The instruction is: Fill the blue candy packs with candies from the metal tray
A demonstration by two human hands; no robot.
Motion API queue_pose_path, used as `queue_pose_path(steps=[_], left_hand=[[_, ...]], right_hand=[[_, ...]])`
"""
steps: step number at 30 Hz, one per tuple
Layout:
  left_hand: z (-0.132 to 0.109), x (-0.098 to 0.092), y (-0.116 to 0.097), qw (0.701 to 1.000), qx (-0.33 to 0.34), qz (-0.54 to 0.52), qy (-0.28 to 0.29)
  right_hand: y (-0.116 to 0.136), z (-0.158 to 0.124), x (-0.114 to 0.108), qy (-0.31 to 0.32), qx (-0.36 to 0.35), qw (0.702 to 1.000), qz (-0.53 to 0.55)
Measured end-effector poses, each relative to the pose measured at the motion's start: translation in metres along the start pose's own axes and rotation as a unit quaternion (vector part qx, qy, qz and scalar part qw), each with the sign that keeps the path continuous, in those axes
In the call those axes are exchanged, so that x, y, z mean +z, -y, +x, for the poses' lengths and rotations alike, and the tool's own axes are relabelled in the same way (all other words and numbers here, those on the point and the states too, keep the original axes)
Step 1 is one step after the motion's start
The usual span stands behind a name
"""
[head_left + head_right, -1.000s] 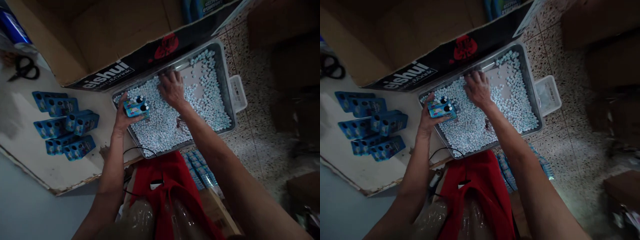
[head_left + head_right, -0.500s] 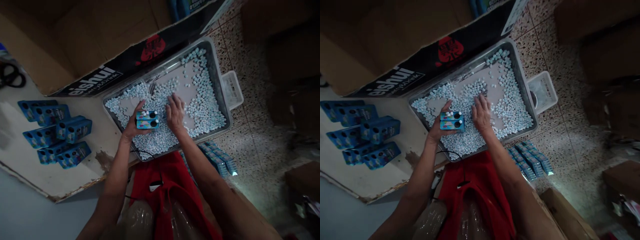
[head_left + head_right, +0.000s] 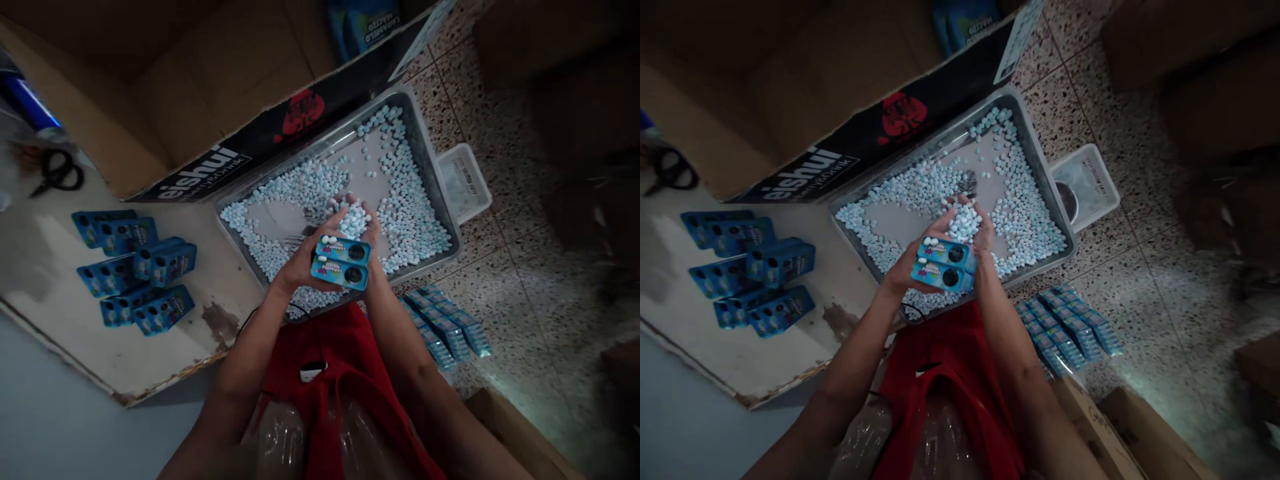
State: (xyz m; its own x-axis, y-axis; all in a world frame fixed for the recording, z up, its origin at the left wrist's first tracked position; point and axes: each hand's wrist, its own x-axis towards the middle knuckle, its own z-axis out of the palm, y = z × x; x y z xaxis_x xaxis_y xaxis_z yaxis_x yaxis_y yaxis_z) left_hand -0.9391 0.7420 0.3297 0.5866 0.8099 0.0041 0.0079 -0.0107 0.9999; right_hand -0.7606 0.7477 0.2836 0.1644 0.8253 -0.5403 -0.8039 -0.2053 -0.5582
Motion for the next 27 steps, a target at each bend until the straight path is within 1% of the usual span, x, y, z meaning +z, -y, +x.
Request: queue_pose_path(steps=[2, 3, 4, 6, 9, 12, 14, 16, 19, 21, 23, 27], left_hand=[[-0.018, -0.018, -0.019, 0.999, 0.022, 0.025, -0.029], [-0.027, -0.028, -0.025, 0.998, 0.027, 0.035, -0.051], [-0.035, -0.036, -0.028, 0.994, 0.031, 0.061, -0.081], [-0.046, -0.050, -0.026, 0.983, 0.038, 0.128, -0.127], [-0.049, -0.058, -0.016, 0.968, 0.046, 0.192, -0.154], [-0.044, -0.054, -0.013, 0.966, 0.046, 0.204, -0.153], [-0.043, -0.049, -0.014, 0.963, 0.024, 0.216, -0.161], [-0.045, -0.045, -0.014, 0.958, 0.011, 0.222, -0.182], [-0.052, -0.043, -0.008, 0.959, 0.026, 0.210, -0.188], [-0.057, -0.043, -0.003, 0.956, 0.028, 0.204, -0.208], [-0.060, -0.044, 0.001, 0.951, 0.024, 0.208, -0.226], [-0.061, -0.040, 0.002, 0.952, 0.037, 0.206, -0.224]], right_hand=[[0.000, 0.002, 0.008, 0.013, 0.027, 0.999, 0.035], [0.004, -0.001, 0.016, 0.021, 0.033, 0.998, 0.046], [0.009, -0.006, 0.025, 0.030, 0.032, 0.998, 0.050], [0.023, -0.022, 0.050, 0.050, 0.017, 0.997, 0.050], [0.041, -0.053, 0.089, 0.090, -0.022, 0.996, -0.003], [0.045, -0.077, 0.115, 0.129, -0.055, 0.985, -0.097], [0.042, -0.085, 0.122, 0.147, -0.081, 0.976, -0.140], [0.037, -0.088, 0.125, 0.155, -0.103, 0.970, -0.154], [0.032, -0.089, 0.126, 0.143, -0.106, 0.971, -0.159], [0.032, -0.091, 0.127, 0.140, -0.102, 0.970, -0.170], [0.032, -0.094, 0.128, 0.158, -0.107, 0.965, -0.182], [0.027, -0.098, 0.127, 0.203, -0.143, 0.945, -0.213]])
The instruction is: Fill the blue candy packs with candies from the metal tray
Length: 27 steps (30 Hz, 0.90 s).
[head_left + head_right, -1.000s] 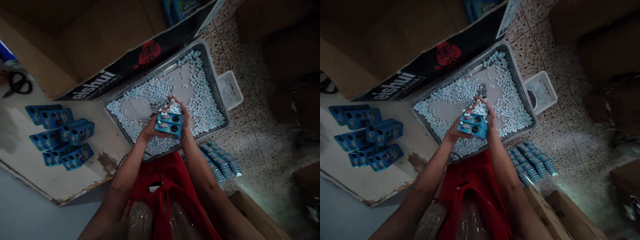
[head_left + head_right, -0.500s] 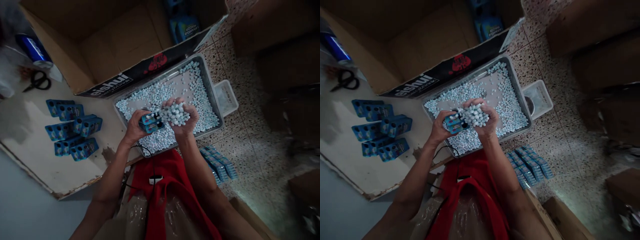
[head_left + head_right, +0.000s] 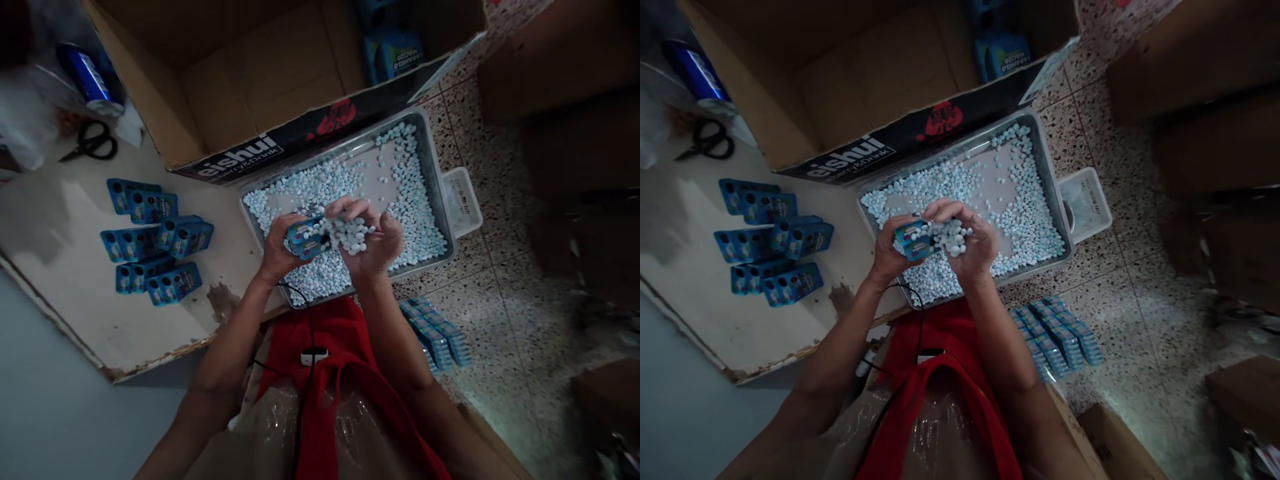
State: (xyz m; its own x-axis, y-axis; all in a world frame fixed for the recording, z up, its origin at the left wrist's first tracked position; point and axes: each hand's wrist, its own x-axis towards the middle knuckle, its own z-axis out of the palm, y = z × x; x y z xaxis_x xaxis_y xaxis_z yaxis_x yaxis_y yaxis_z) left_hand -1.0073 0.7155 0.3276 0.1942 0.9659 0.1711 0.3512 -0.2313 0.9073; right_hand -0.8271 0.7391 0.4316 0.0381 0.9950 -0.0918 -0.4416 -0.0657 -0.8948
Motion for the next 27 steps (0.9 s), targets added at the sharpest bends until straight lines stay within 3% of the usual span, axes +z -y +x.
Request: queue_pose_path(steps=[5, 8, 10, 12, 13, 16, 18, 19, 20, 22, 27], left_hand=[[-0.004, 0.013, 0.009, 0.999, 0.035, -0.024, -0.013], [-0.009, 0.017, 0.022, 0.997, 0.007, -0.039, -0.059], [-0.014, 0.016, 0.031, 0.993, -0.032, -0.058, -0.094], [-0.020, 0.013, 0.039, 0.985, -0.077, -0.095, -0.123], [-0.023, 0.010, 0.043, 0.979, -0.099, -0.112, -0.135], [-0.032, 0.003, 0.049, 0.968, -0.139, -0.124, -0.167], [-0.035, -0.001, 0.051, 0.967, -0.142, -0.122, -0.172], [-0.037, -0.001, 0.051, 0.967, -0.140, -0.126, -0.172], [-0.038, -0.001, 0.051, 0.967, -0.138, -0.132, -0.169], [-0.040, 0.001, 0.050, 0.966, -0.141, -0.142, -0.165], [-0.035, 0.012, 0.050, 0.946, -0.196, -0.142, -0.217]], right_hand=[[-0.015, -0.001, 0.000, 0.038, -0.064, 0.994, -0.079], [-0.020, -0.009, -0.011, 0.065, -0.089, 0.983, -0.147], [-0.023, -0.023, -0.031, 0.069, -0.098, 0.963, -0.240], [-0.031, -0.041, -0.057, 0.100, -0.104, 0.914, -0.380], [-0.038, -0.050, -0.071, 0.142, -0.111, 0.873, -0.452], [-0.071, -0.069, -0.102, 0.393, -0.158, 0.716, -0.555], [-0.097, -0.075, -0.107, 0.547, -0.165, 0.619, -0.539], [-0.110, -0.077, -0.104, 0.596, -0.167, 0.584, -0.526], [-0.121, -0.077, -0.100, 0.626, -0.171, 0.559, -0.516], [-0.140, -0.076, -0.088, 0.640, -0.186, 0.537, -0.518], [-0.152, -0.042, -0.083, 0.582, -0.205, 0.540, -0.573]])
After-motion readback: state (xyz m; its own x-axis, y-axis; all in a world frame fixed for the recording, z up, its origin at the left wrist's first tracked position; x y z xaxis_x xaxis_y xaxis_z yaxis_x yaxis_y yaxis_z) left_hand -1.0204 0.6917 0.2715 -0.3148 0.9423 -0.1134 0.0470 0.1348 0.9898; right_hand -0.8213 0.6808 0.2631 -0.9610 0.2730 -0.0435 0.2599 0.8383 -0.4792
